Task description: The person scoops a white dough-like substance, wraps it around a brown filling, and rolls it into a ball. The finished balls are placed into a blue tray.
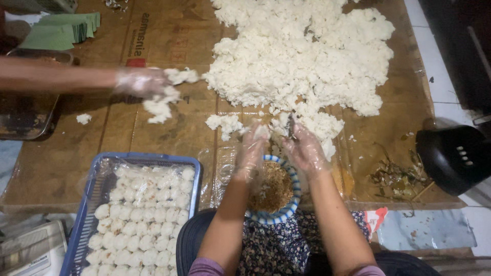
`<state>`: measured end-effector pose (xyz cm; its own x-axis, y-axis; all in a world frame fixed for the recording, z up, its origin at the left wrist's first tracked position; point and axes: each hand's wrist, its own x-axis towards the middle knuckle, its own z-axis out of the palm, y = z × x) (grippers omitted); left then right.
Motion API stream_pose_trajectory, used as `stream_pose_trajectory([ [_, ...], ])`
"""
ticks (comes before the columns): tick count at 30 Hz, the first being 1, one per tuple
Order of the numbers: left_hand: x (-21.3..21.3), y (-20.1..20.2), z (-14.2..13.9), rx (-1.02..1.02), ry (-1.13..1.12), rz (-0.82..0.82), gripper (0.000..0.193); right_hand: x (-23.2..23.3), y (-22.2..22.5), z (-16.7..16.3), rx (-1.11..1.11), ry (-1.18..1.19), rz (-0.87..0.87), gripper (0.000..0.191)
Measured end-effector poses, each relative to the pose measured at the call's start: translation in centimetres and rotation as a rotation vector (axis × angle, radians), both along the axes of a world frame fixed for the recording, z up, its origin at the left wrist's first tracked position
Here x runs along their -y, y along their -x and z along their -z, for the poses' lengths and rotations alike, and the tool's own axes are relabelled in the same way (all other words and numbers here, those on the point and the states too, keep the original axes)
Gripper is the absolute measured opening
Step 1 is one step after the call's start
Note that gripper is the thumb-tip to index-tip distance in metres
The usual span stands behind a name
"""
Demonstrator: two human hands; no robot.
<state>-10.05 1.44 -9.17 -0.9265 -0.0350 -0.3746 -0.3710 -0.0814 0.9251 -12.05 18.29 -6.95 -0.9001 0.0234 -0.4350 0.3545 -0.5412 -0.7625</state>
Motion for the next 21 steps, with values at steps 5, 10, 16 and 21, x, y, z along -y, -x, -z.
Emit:
stream_pose_trajectory([
  [5, -1.3, 0.7, -0.8, -0.312, -0.46, -0.038, 0.086, 1.9, -2.4, -2.6, 0.124, -0.417, -0.081, 0.023],
  [10, -1.7, 1.9, 5.4, -0.222, -0.232, 0.031, 0.065, 1.8, -3.4, 1.2, -0.16, -0.885, -0.109, 0.024],
  [16, -1.7, 1.6, 8.7, -0.114, -0.386, 0.117, 0.049, -0.5, -2.0, 7.8, -0.337, -0.96, -0.032, 0.026],
  [21, -2.2, 1.1, 7.5, -0.002, -0.69, 0.009, 0.05, -1.0, -1.7, 8.1, -0.113, -0.216, 0.014, 0.021],
])
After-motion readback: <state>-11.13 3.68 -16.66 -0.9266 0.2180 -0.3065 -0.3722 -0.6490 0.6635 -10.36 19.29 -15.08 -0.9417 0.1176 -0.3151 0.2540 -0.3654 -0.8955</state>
